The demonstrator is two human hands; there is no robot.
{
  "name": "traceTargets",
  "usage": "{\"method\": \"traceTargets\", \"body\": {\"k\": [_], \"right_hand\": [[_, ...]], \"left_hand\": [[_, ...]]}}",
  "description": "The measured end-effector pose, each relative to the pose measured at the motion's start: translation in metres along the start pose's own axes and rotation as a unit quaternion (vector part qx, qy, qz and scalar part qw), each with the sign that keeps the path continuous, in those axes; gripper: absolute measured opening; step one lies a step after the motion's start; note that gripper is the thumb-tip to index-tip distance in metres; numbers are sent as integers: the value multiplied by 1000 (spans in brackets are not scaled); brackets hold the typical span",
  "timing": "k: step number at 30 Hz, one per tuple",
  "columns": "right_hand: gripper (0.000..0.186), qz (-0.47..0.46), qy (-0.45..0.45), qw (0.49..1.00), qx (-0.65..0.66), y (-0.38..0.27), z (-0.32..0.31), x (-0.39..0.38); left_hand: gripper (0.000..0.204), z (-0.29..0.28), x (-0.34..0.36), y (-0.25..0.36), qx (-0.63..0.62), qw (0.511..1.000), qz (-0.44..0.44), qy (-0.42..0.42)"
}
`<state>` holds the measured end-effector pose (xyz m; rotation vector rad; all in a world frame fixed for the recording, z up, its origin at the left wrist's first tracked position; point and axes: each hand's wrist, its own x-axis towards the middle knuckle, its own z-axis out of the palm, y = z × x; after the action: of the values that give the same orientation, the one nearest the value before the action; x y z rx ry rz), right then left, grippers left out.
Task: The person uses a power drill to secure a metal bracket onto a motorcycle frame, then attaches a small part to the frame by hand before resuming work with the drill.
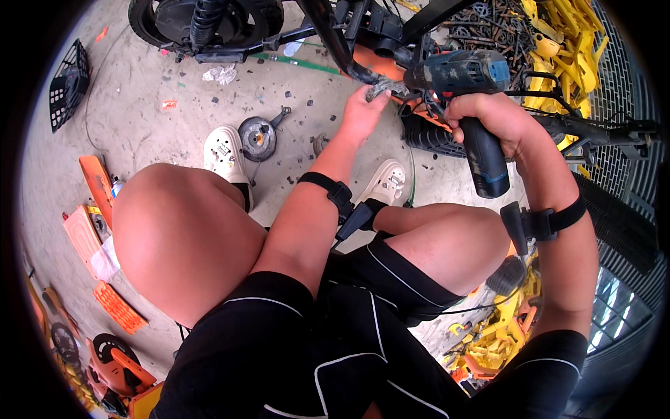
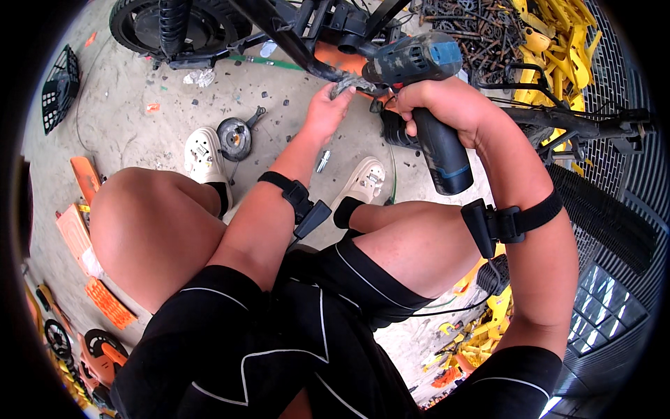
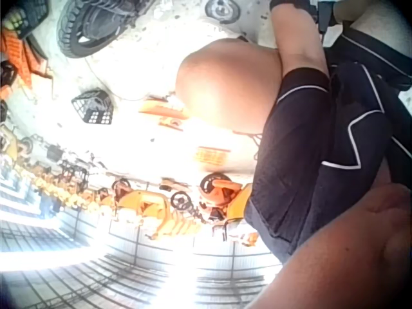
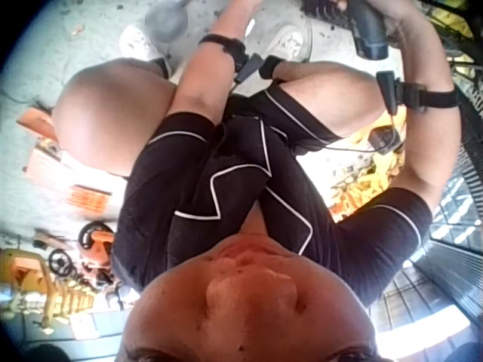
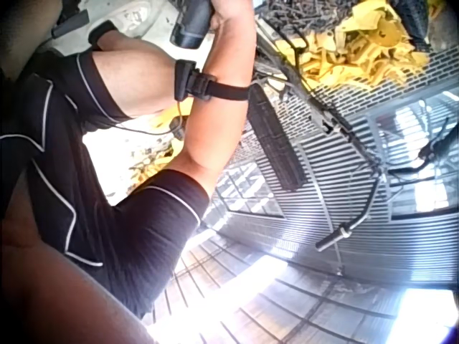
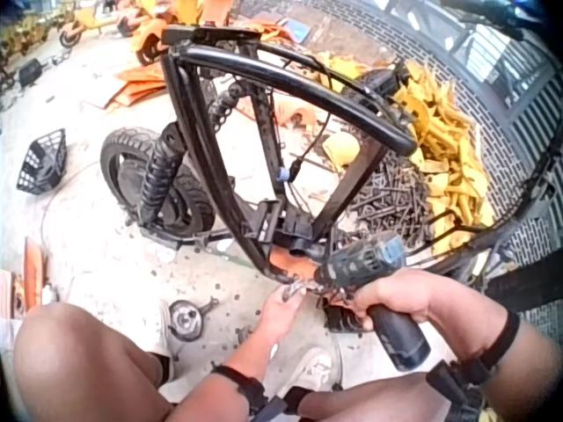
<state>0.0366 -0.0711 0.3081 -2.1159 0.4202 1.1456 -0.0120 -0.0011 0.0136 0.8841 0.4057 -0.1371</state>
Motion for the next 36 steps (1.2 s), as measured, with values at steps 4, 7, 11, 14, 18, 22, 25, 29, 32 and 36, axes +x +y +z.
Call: {"method": "traceTargets", "body": {"k": [4, 7, 11, 14, 18, 22, 25, 29, 32, 36], "right_hand": [[12, 7, 2, 1000, -15, -4, 1, 0], [12, 3, 2, 1000, -10, -4, 2, 0], [11, 7, -12, 1000, -19, -2, -7, 7], [9, -3, -11, 1000, -21, 2, -9, 11], [10, 1, -13, 1000, -29, -3, -7, 8], [10, -15, -31, 999, -41, -11, -4, 6], [7, -3, -4, 999, -34, -6, -5, 9], [8, -4, -4, 999, -37, -8, -5, 10], [9, -5, -2, 999, -46, -11, -3, 9], [8, -4, -6, 999, -41, -8, -5, 12]], "left_hand": [[27, 1, 0, 0, 1, 1000, -4, 1], [30, 2, -3, 3, -3, 1000, -5, 2], [36, 1, -2, 5, -3, 1000, -2, -11], [37, 3, -5, 3, -9, 1000, 2, 17], [33, 2, -2, 0, 23, 999, 15, 19], [30, 1, -1, 2, 14, 1000, 8, 7], [29, 1, -2, 2, 13, 1000, 3, 6], [31, 1, -1, 0, 14, 1000, 11, 3], [33, 1, 0, -1, 13, 1000, 12, 10], [34, 2, -2, 0, 15, 1000, 9, 9]]}}
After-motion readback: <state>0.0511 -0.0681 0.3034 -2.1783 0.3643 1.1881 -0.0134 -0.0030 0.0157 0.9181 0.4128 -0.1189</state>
